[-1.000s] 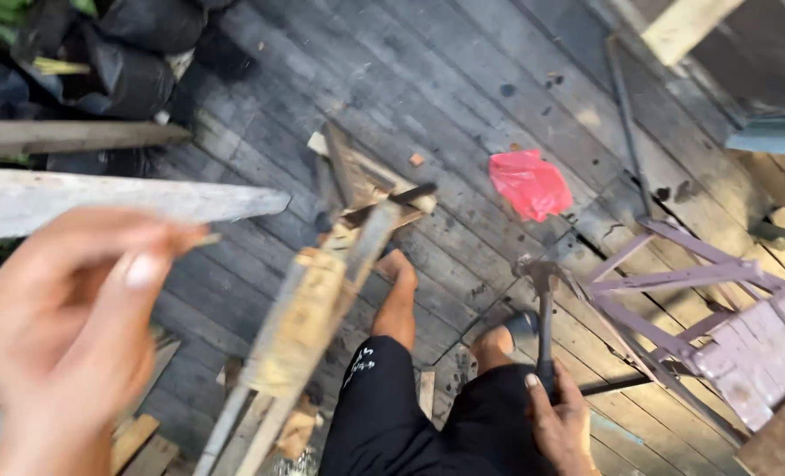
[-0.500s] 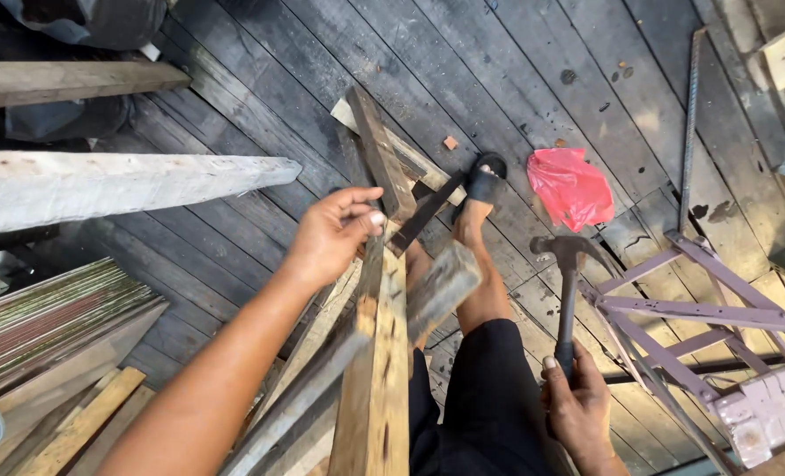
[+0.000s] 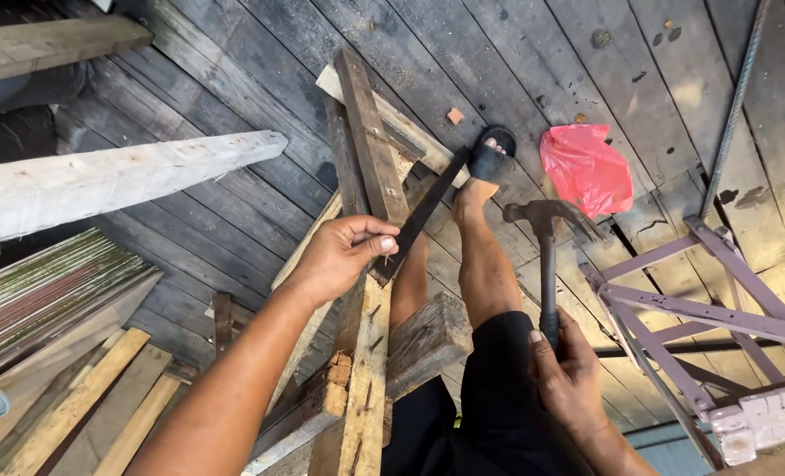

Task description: Assemble a wooden structure by hammering nails into wood pieces.

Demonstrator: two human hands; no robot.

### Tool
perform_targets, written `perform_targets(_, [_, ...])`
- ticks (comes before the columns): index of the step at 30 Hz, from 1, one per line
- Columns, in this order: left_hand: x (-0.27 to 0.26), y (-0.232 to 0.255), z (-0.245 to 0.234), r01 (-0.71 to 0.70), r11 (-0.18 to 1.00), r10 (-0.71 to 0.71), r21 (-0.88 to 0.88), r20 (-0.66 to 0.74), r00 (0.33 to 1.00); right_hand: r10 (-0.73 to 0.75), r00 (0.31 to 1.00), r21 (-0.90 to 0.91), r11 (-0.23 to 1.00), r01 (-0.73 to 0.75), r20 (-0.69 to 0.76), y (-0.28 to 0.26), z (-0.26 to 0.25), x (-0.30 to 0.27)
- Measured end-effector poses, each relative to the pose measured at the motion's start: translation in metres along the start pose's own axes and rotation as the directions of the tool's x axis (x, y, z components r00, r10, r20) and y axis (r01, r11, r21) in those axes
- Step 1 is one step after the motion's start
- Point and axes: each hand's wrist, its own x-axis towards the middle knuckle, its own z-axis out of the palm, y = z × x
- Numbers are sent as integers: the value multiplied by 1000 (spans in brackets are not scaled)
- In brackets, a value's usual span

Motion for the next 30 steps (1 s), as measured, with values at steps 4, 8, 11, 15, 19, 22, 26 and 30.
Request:
perform_targets(4, [1,-5,-2,10,998,-11,-64,-4,1000,-28,1000,-2,1000,28,7,-5,-4,5])
perform_targets(8, [0,-9,-6,34,998,-38,-55,-63,997,-42,999,-26,999,42,10,-22,-1,9])
perform_targets(11, [1,-17,-8,-12,991,3,-134,-67,998,-48,999,-61,997,49,14,-33,1,12])
perform_targets(15, [3,-27,-3,-45,990,37,-135,-59,998,-102,993,-97,989,107,56,-42,2,13])
perform_targets(19, [0,-15,1,-67,995,65,-71,-30,997,-61,996,-120,990,69,66,-55,5,13])
perform_targets(22, [-6,-1,1,-37,994,44,106,-61,997,-53,994,-156,985,67,96,-64,6,15])
perform_targets(26, [-11,7,2,-65,984,75,167,-54,996,-53,987,-192,978,82,151,-75,1,20])
perform_targets(30, [-13,3,6,-27,991,37,132,-69,997,-5,965,-216,974,64,261,-95,-10,27])
